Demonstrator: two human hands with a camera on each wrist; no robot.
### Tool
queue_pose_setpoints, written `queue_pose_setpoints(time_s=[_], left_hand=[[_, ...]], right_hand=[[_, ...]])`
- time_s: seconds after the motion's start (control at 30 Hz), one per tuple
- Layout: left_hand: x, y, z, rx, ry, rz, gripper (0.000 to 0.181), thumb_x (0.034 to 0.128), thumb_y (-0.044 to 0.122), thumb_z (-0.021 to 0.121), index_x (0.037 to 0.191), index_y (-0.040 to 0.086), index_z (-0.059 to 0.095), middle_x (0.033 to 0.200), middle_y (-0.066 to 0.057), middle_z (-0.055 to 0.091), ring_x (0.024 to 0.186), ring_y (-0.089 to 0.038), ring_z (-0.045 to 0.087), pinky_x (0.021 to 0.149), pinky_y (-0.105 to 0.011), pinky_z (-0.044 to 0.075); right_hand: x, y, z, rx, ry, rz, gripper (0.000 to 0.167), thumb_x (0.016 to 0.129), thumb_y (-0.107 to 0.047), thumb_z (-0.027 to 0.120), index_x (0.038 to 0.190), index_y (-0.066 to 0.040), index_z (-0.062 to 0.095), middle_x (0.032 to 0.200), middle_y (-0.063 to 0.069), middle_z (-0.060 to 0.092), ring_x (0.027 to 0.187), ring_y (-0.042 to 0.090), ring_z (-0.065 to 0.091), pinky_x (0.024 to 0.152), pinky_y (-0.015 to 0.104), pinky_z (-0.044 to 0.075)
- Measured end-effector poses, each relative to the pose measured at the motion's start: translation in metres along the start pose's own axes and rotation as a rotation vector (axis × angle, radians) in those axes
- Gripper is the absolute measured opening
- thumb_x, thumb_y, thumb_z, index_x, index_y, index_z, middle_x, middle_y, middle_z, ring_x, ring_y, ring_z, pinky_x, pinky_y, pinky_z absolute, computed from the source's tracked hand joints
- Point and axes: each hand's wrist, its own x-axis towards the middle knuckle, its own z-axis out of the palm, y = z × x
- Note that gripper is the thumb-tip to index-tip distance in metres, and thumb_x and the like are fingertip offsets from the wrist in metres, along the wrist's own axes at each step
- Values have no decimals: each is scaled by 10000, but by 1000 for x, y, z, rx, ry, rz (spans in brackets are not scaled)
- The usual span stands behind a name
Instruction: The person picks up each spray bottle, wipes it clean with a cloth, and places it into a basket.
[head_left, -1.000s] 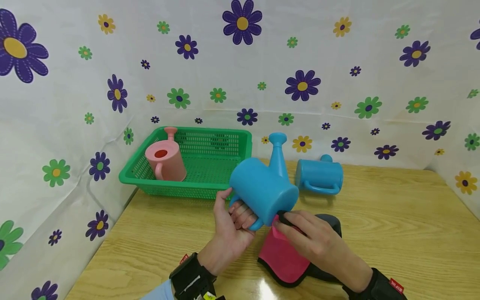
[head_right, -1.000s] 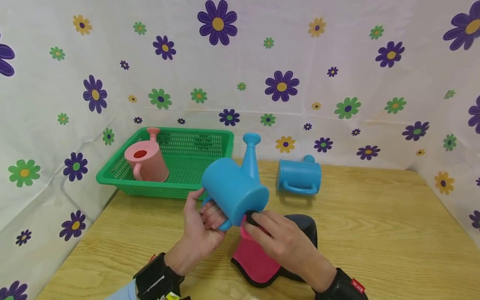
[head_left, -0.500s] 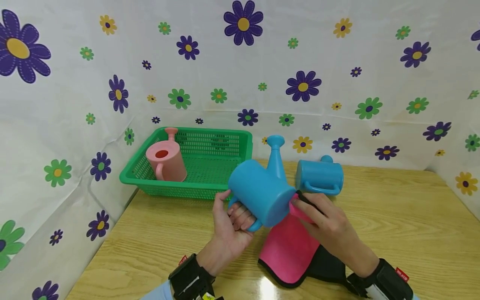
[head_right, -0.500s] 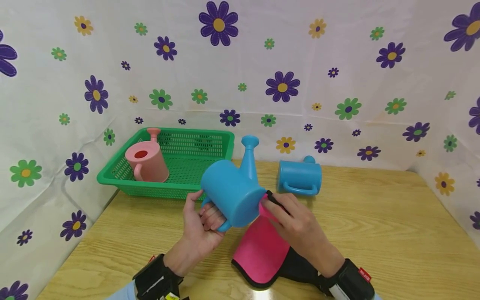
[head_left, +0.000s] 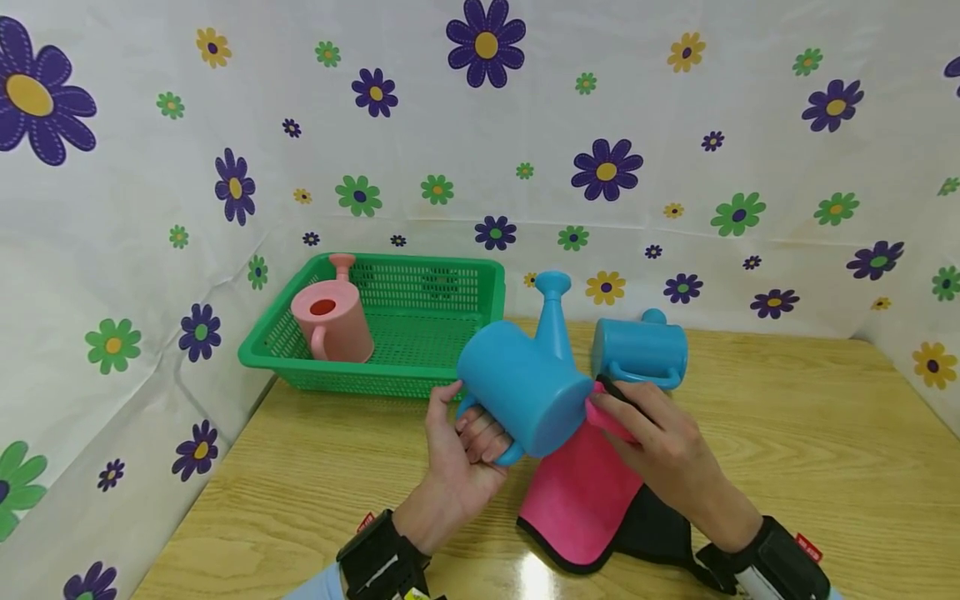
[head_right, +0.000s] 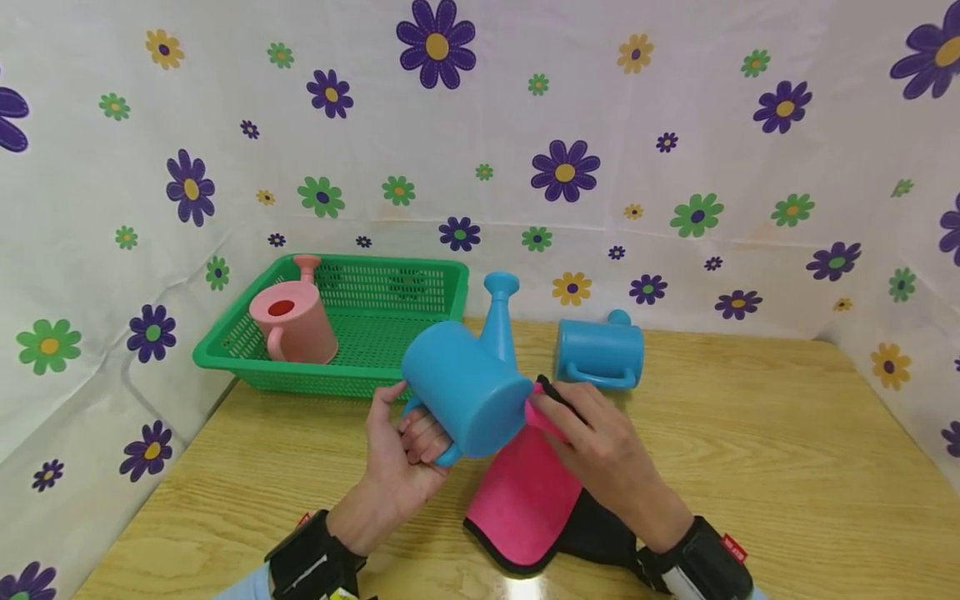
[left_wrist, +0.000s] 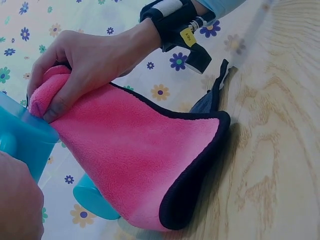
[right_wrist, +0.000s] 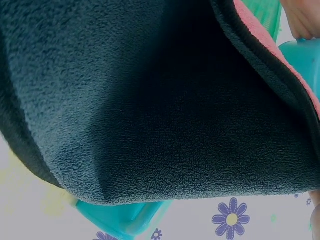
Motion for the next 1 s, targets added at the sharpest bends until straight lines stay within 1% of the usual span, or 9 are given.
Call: queue_pose_setpoints(time_s=[0.07, 0.2, 0.27, 0.33, 0.47, 0.6, 0.73, 0.87, 1.0], left_hand=[[0, 0, 0, -5, -2, -2, 511, 1001, 419, 408, 586, 222, 185, 531, 99, 139, 446, -57, 133, 474, -188, 167], [0, 0, 0, -14, -10, -3, 514, 1000, 422, 413, 585, 223, 186, 531, 99, 138, 444, -55, 133, 479, -185, 161], [0, 0, 0, -17, -12, -3, 514, 1000, 422, 413, 584, 223, 186, 531, 100, 138, 441, -55, 135, 472, -184, 168], [0, 0, 0, -19, -13, -2, 512, 999, 419, 415, 585, 223, 186, 530, 100, 140, 436, -56, 141, 465, -186, 175], [0, 1, 1, -26, -10, 7, 509, 997, 415, 423, 588, 223, 187, 528, 98, 145, 427, -59, 155, 466, -192, 172], [0, 1, 2, -21, -19, 18, 512, 999, 417, 425, 591, 222, 186, 531, 95, 146, 429, -60, 159, 485, -194, 153], [0, 1, 3, -12, -27, 21, 513, 999, 422, 422, 589, 220, 189, 527, 97, 151, 425, -58, 171, 489, -194, 154], [-1, 2, 4, -7, -32, 24, 507, 1000, 422, 425, 591, 226, 197, 521, 99, 161, 413, -55, 196, 458, -194, 202], [-1, 4, 5, -7, -35, 22, 503, 1000, 417, 431, 595, 231, 198, 517, 99, 167, 399, -57, 219, 439, -200, 246]], right_hand=[[1, -1, 0, 1, 9, -11, 389, 1046, -333, 537, 1145, -10, 729, 1057, 141, 694, 955, 278, 675, 1144, 165, 375], [0, -4, 1, -6, -8, -20, 385, 1046, -332, 535, 1137, -11, 728, 1057, 135, 695, 948, 265, 680, 1102, 190, 442], [0, -5, 1, -12, -25, -18, 393, 1046, -336, 527, 1131, -10, 727, 1050, 133, 693, 937, 262, 682, 1028, 224, 517], [0, -7, 2, -11, -45, -19, 400, 1052, -337, 512, 1116, -7, 729, 1035, 130, 694, 921, 256, 691, 916, 271, 582], [-1, -11, 3, -9, -114, -32, 430, 1064, -354, 465, 1092, -17, 731, 1020, 118, 701, 902, 246, 713, 772, 369, 615], [-1, -16, 4, -20, -174, -59, 449, 1073, -364, 426, 1085, -32, 728, 1009, 97, 700, 887, 216, 712, 768, 362, 619], [1, -20, 6, -19, -186, -95, 429, 1076, -352, 426, 1094, -42, 722, 1015, 80, 694, 885, 194, 709, 768, 337, 618], [3, -25, 5, -11, -221, -126, 387, 1075, -328, 438, 1147, -59, 707, 1066, 68, 688, 913, 179, 700, 786, 297, 610], [1, -31, 3, 1, -287, -138, 389, 1072, -340, 440, 1236, -81, 679, 1128, 62, 677, 928, 152, 671, 791, 258, 591]])
